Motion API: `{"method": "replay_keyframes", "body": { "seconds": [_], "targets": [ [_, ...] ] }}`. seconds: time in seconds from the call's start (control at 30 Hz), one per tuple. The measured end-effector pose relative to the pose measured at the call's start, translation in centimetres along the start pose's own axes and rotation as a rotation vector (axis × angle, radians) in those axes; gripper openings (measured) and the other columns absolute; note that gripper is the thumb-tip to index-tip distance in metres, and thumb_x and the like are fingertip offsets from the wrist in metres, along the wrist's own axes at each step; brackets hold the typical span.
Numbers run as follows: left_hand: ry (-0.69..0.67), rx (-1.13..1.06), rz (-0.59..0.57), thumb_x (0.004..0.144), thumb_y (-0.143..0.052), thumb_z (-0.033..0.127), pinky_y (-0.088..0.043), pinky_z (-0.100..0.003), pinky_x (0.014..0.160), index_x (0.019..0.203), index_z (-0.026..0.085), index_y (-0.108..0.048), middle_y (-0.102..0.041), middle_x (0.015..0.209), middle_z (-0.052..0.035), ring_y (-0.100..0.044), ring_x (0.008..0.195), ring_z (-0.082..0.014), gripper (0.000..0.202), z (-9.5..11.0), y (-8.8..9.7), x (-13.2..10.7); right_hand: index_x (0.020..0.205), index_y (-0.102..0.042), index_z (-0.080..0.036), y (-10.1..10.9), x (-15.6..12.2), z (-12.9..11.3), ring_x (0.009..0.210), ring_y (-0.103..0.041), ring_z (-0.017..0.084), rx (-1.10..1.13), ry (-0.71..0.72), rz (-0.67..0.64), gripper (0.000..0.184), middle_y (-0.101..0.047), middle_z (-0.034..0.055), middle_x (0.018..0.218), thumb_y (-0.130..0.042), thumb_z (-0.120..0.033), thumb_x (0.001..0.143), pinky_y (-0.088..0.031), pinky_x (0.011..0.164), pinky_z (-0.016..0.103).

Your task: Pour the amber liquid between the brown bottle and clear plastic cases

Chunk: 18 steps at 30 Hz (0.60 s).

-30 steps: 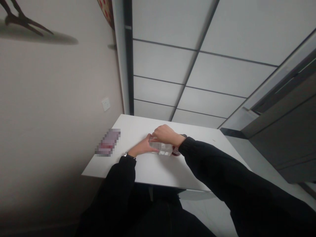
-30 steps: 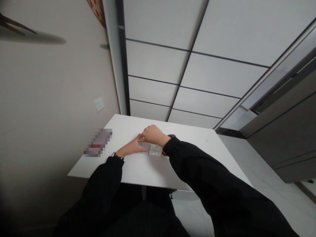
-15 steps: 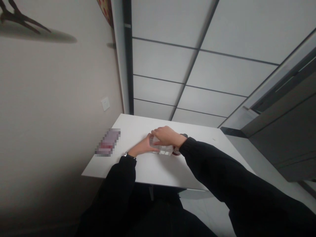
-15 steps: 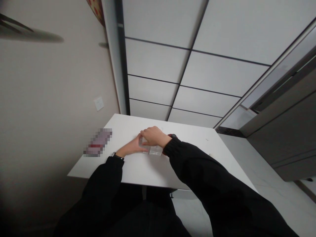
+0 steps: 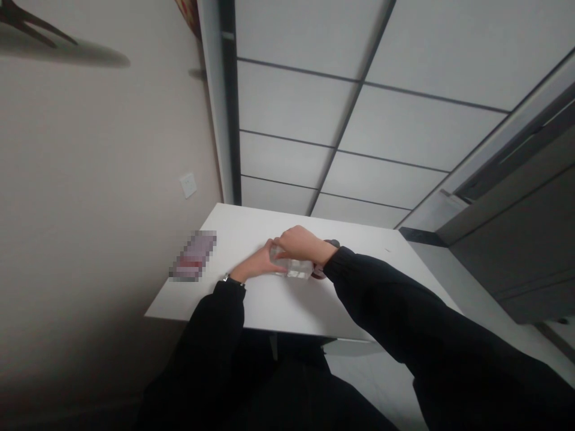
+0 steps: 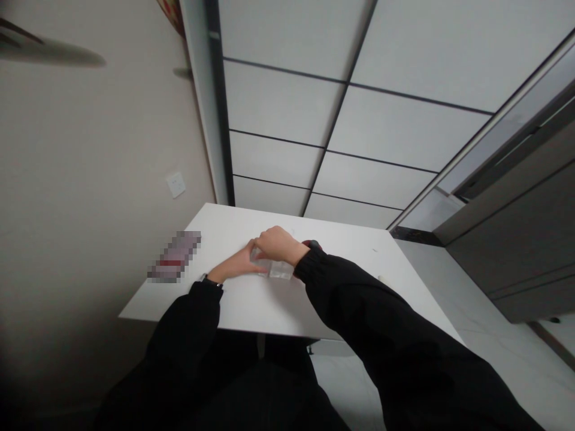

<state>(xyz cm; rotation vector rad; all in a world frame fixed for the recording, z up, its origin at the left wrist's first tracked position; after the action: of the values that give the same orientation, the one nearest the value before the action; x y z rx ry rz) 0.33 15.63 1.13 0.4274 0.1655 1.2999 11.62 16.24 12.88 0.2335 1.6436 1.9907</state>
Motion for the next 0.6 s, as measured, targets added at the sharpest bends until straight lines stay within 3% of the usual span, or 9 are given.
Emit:
{"method": "replay_keyframes", "body": {
  "seconds": [0.07,0.2,0.3,0.37,0.47,0.6],
  "targets": [
    [0.030,0.005,0.000,0.060,-0.097,0.045,-0.046,-0.059,0.113,0.132,0.020,-0.054,-0.065,0.132,-0.0152,-0.061,0.129,-0.0412,0.087,0.0,0.0,0.0,0.116,-0.075,-0.009,0.0,0.0,0.0,0.101,-0.077,0.033,0.002,-0.010,-0.005,0.041,-0.080,0.0221,0.104,-0.061,-0.045,0.103,-0.050,0.079,0.036],
    [0.041,-0.011,-0.006,0.060,-0.096,0.042,-0.047,-0.056,0.113,0.137,0.023,-0.052,-0.064,0.137,-0.0133,-0.060,0.131,-0.0383,0.091,0.3,0.0,0.0,0.136,-0.065,-0.015,0.0,0.0,-0.2,0.105,-0.077,0.030,0.023,-0.004,-0.005,0.043,-0.080,0.0181,0.115,-0.065,-0.038,0.100,-0.049,0.078,0.034],
    [0.043,-0.034,-0.024,0.062,-0.096,0.042,-0.050,-0.054,0.110,0.133,0.022,-0.053,-0.065,0.134,-0.0131,-0.062,0.130,-0.0374,0.085,0.4,0.0,-0.1,0.122,-0.072,-0.009,0.0,-0.1,-0.3,0.103,-0.077,0.034,0.017,-0.044,-0.010,0.042,-0.080,0.0230,0.106,-0.057,-0.045,0.104,-0.050,0.079,0.037],
    [0.038,-0.053,-0.032,0.063,-0.095,0.041,-0.052,-0.052,0.109,0.133,0.022,-0.053,-0.065,0.135,-0.0133,-0.063,0.130,-0.0364,0.084,0.5,-0.1,-0.2,0.123,-0.070,-0.008,0.1,-0.2,-0.5,0.101,-0.077,0.035,0.020,-0.057,-0.006,0.047,-0.080,0.0234,0.106,-0.054,-0.048,0.105,-0.050,0.078,0.037],
    [0.042,-0.064,-0.018,0.061,-0.096,0.038,-0.050,-0.053,0.111,0.133,0.023,-0.053,-0.066,0.133,-0.0114,-0.063,0.128,-0.0360,0.085,0.5,-0.1,-0.2,0.132,-0.067,-0.012,0.1,-0.1,-0.9,0.101,-0.078,0.032,0.028,-0.056,-0.006,0.040,-0.080,0.0198,0.111,-0.056,-0.038,0.103,-0.050,0.078,0.036],
    [0.057,-0.089,-0.024,0.062,-0.096,0.034,-0.053,-0.053,0.107,0.131,0.022,-0.053,-0.070,0.129,-0.0109,-0.068,0.120,-0.0343,0.082,0.3,-0.3,-0.1,0.118,-0.074,-0.008,0.1,0.1,-1.1,0.104,-0.077,0.034,0.024,-0.084,-0.015,0.039,-0.080,0.0232,0.108,-0.052,-0.038,0.105,-0.052,0.082,0.039]
  ]
}}
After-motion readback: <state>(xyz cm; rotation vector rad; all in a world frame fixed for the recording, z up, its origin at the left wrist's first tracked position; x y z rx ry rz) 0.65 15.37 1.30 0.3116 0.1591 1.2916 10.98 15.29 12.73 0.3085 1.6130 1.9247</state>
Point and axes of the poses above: each hand's wrist, its own x-axis towards the middle knuckle, its own y-axis out of the back of the hand, z = x × y, the point moved 5 cm from there along x, towards the middle knuckle
